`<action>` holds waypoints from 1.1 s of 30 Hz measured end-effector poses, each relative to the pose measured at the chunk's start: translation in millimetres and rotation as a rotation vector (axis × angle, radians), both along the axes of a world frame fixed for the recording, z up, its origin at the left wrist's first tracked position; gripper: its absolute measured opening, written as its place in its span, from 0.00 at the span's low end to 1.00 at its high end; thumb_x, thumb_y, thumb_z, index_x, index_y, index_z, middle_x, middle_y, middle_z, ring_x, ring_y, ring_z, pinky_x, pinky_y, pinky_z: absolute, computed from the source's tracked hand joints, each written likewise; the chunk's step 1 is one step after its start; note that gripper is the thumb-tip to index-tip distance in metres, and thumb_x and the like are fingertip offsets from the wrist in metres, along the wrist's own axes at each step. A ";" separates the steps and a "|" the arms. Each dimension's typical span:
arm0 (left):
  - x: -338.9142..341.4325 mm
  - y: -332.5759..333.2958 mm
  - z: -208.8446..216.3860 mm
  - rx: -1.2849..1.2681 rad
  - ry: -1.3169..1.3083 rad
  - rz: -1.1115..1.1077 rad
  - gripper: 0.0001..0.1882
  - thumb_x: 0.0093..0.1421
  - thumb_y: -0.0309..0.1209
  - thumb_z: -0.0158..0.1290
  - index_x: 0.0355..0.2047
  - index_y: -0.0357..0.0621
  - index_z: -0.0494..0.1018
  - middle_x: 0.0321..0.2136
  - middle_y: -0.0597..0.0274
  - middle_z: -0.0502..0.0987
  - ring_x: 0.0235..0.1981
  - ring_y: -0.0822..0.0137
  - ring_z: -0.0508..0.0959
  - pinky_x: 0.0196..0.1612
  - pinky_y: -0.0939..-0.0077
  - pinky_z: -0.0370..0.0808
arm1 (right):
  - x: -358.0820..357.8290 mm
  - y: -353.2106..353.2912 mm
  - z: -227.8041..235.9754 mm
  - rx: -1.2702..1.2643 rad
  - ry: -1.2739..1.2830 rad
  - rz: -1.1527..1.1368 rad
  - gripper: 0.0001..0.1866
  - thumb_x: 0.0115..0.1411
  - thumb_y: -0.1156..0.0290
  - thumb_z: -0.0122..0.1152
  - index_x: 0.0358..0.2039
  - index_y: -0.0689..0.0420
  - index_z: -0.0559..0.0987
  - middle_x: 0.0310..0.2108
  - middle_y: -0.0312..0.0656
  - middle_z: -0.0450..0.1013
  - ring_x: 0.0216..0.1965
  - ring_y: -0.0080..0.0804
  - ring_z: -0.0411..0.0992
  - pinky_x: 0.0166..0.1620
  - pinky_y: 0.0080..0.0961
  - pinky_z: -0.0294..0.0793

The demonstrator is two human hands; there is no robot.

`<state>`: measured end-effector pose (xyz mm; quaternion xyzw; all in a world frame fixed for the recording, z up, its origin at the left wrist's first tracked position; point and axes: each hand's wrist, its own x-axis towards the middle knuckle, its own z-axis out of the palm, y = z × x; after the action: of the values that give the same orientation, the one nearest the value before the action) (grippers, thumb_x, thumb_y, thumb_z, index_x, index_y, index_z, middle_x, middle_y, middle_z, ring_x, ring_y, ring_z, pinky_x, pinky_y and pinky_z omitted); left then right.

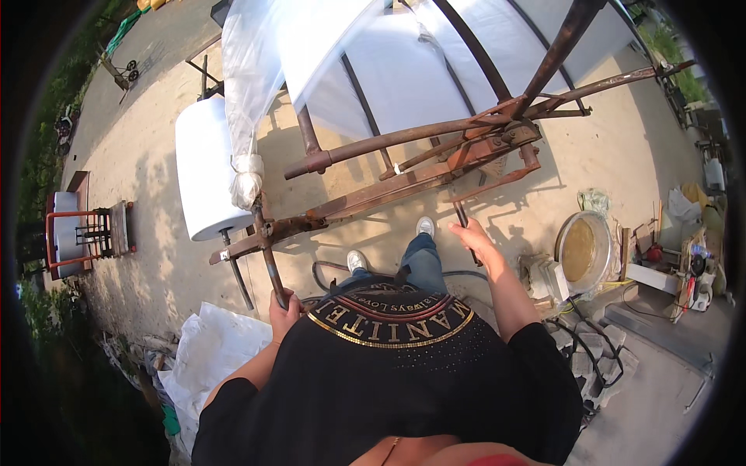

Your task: The recorder is wrapping a rotating industrial metal frame with large plastic film from a roll.

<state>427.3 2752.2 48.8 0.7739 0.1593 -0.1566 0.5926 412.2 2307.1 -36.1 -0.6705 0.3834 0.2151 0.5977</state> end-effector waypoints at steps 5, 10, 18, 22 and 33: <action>6.3 -7.7 -1.1 -0.140 0.012 -0.041 0.06 0.57 0.22 0.44 0.34 0.39 0.60 0.20 0.64 0.65 0.18 0.75 0.68 0.22 0.82 0.68 | -13.7 25.7 175.6 0.456 -0.148 0.066 0.16 0.56 0.61 0.58 0.32 0.52 0.61 0.18 0.28 0.55 0.14 0.15 0.53 0.17 0.14 0.54; 6.2 -10.2 5.9 -0.146 0.024 -0.031 0.06 0.57 0.21 0.44 0.34 0.38 0.60 0.20 0.64 0.65 0.19 0.74 0.68 0.23 0.81 0.68 | -19.3 -36.9 296.6 -0.007 -0.226 -0.061 0.09 0.60 0.64 0.52 0.32 0.54 0.65 0.09 0.24 0.51 0.06 0.10 0.46 0.08 0.11 0.46; -1.0 -5.2 13.2 -0.040 -0.016 -0.032 0.04 0.58 0.22 0.43 0.34 0.39 0.60 0.19 0.65 0.65 0.19 0.75 0.68 0.24 0.82 0.67 | -12.9 -209.3 247.0 -1.695 0.282 0.133 0.20 0.57 0.53 0.47 0.32 0.59 0.72 0.28 0.53 0.73 0.32 0.52 0.72 0.35 0.43 0.69; 0.2 -8.2 17.9 0.140 -0.007 -0.102 0.04 0.58 0.24 0.43 0.34 0.39 0.60 0.18 0.64 0.66 0.19 0.74 0.69 0.24 0.79 0.68 | -18.3 -270.4 122.6 -1.347 0.463 0.027 0.22 0.55 0.54 0.45 0.39 0.58 0.76 0.40 0.55 0.71 0.44 0.53 0.69 0.46 0.44 0.67; 1.3 -11.2 11.9 0.038 0.007 -0.044 0.05 0.58 0.25 0.45 0.33 0.39 0.61 0.18 0.64 0.67 0.19 0.74 0.69 0.24 0.78 0.68 | -4.5 -16.4 -13.2 0.186 0.038 -0.050 0.20 0.55 0.58 0.57 0.15 0.46 0.57 0.10 0.23 0.50 0.10 0.15 0.48 0.14 0.16 0.46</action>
<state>428.7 2741.0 60.8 0.7878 0.1475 -0.1693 0.5736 407.6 2290.7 -49.3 -0.5981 0.3897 0.2474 0.6552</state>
